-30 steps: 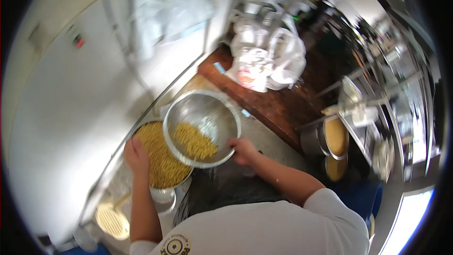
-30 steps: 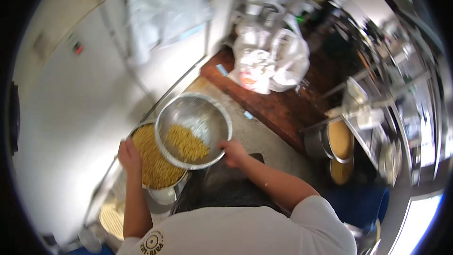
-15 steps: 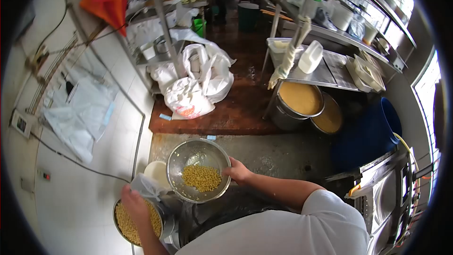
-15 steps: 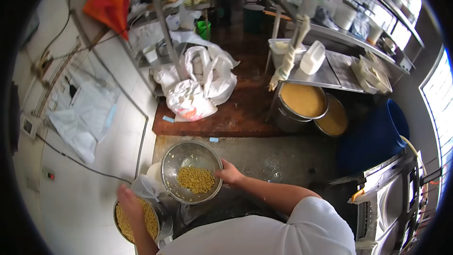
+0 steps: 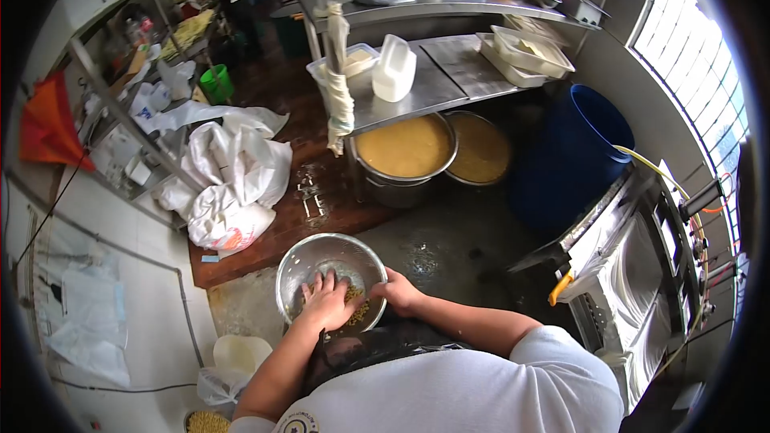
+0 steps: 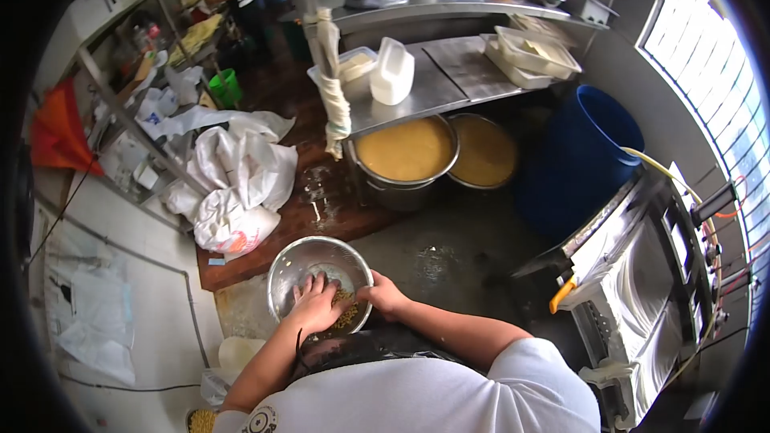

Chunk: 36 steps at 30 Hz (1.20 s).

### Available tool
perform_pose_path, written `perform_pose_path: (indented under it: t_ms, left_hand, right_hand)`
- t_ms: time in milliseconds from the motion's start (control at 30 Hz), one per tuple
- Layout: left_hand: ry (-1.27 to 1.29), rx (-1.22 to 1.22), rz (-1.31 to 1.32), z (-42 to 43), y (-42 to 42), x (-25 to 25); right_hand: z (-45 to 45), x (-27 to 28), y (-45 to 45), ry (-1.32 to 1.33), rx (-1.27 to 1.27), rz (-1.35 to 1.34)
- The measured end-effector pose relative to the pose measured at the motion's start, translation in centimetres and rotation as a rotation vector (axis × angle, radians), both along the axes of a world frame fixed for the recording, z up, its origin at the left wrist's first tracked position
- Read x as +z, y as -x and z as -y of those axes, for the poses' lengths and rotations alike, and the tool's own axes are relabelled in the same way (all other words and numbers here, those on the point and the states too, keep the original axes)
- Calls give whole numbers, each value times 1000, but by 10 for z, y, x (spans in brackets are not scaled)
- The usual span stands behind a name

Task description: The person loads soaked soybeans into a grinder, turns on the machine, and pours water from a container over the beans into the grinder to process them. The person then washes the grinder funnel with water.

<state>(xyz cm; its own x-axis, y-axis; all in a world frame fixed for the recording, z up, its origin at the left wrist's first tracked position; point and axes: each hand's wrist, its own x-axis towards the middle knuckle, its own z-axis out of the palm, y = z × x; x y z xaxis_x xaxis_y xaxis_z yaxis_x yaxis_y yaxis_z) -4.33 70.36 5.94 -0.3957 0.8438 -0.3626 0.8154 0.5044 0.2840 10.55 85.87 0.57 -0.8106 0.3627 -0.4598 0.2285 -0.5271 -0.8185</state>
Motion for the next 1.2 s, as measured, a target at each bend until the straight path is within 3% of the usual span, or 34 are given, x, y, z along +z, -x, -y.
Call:
perform_pose_path:
  t_ms: [67,133,367,567,600,667,767,800,867,933,1000,1033,1100,1167,1200]
  left_hand:
    - [-9,-88,196,-37,11,-17]
    - [-338,-149,233,-69,16,-21]
    - [-696,-158,364,-206,65,-32]
    - [-685,-74,437,-305,119,-60]
    - [-618,-63,485,-319,128,-56]
    - [-746,-65,481,-345,142,-52]
    - [-729,-5,476,-388,166,-49]
    - [-729,32,489,-404,174,-41]
    - [-706,20,431,-431,191,-42]
    - [-735,24,408,-453,196,-42]
    - [-689,43,356,-467,196,-40]
    - [-675,73,389,-471,192,-47]
    - [-605,69,439,-474,183,-53]
    - [-506,63,496,-477,172,-57]
    - [-526,9,467,-478,167,-68]
  right_hand:
    - [-31,-19,-11,160,-199,20]
    - [-64,-22,-18,228,-362,54]
    - [-225,-60,14,73,-689,337]
    - [-376,-106,93,71,-862,513]
    - [-395,-96,106,68,-865,512]
    - [-427,-79,127,-18,-802,761]
    - [-463,-75,149,-88,-686,729]
    - [-454,-44,159,-96,-794,513]
    - [-459,-25,173,-69,-746,256]
    - [-474,-16,187,-298,-574,153]
    - [-493,-5,206,-811,-387,24]
    - [-505,21,220,-885,-233,47]
    - [-519,65,263,-1024,-286,47]
    - [-546,72,313,-989,-412,73]
    - [-554,90,335,-773,-460,182]
